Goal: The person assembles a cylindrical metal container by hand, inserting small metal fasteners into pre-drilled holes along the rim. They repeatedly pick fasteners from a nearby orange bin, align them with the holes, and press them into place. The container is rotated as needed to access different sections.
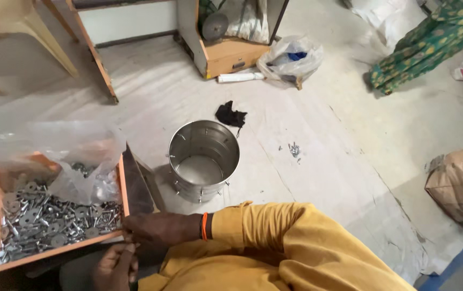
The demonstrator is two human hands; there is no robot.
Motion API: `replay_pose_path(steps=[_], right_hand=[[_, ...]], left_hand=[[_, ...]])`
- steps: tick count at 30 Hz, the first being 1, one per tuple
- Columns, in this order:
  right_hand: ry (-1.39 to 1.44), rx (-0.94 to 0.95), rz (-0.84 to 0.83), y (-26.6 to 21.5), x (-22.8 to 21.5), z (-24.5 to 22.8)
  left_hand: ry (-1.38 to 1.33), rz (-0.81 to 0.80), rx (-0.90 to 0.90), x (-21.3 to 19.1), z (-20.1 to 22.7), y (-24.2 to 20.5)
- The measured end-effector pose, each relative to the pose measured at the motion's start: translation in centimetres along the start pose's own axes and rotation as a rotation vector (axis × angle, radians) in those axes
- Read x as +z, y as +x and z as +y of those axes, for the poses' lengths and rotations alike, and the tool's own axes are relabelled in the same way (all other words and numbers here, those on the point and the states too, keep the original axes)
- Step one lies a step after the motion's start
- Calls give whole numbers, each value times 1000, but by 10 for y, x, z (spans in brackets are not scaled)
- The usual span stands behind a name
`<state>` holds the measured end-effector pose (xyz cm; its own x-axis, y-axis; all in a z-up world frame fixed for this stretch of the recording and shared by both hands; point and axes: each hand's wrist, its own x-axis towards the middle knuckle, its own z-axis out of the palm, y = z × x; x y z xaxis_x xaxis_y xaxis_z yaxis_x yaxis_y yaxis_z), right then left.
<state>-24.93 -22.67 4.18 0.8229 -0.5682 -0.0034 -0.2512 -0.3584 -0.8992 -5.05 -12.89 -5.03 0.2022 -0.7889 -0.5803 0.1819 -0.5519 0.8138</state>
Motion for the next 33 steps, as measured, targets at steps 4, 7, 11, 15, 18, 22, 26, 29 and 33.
replay_pose_path(steps=[4, 7, 11, 15, 18, 22, 26, 29, 33], right_hand=[[-145, -19, 34, -7, 8, -15], [-151, 88, -6, -7, -8, -26], [-189, 152, -86, -8, -14, -31], [-182, 73, -102, -9, -15, -28], [-135, 11, -113, -14, -12, -28], [-155, -87, -125, -18, -14, -31], [-35, -249, -117, -23, -18, -40], [-144, -243, -109, -23, -22, -52], [-157, -99, -118, -24, -25, -61]], left_hand=[[-11, 68, 7, -10, -6, -13], [-26, 42, 41, -6, -9, -1], [-138, -59, 81, -10, -23, -3], [-117, -53, 38, -12, -26, -1], [-131, -112, -43, -19, -31, 3], [-185, -264, -126, -30, -50, 14], [-486, -579, -77, -38, -74, 30], [-357, -541, -191, -44, -82, 43], [-406, -702, -51, -54, -88, 47]])
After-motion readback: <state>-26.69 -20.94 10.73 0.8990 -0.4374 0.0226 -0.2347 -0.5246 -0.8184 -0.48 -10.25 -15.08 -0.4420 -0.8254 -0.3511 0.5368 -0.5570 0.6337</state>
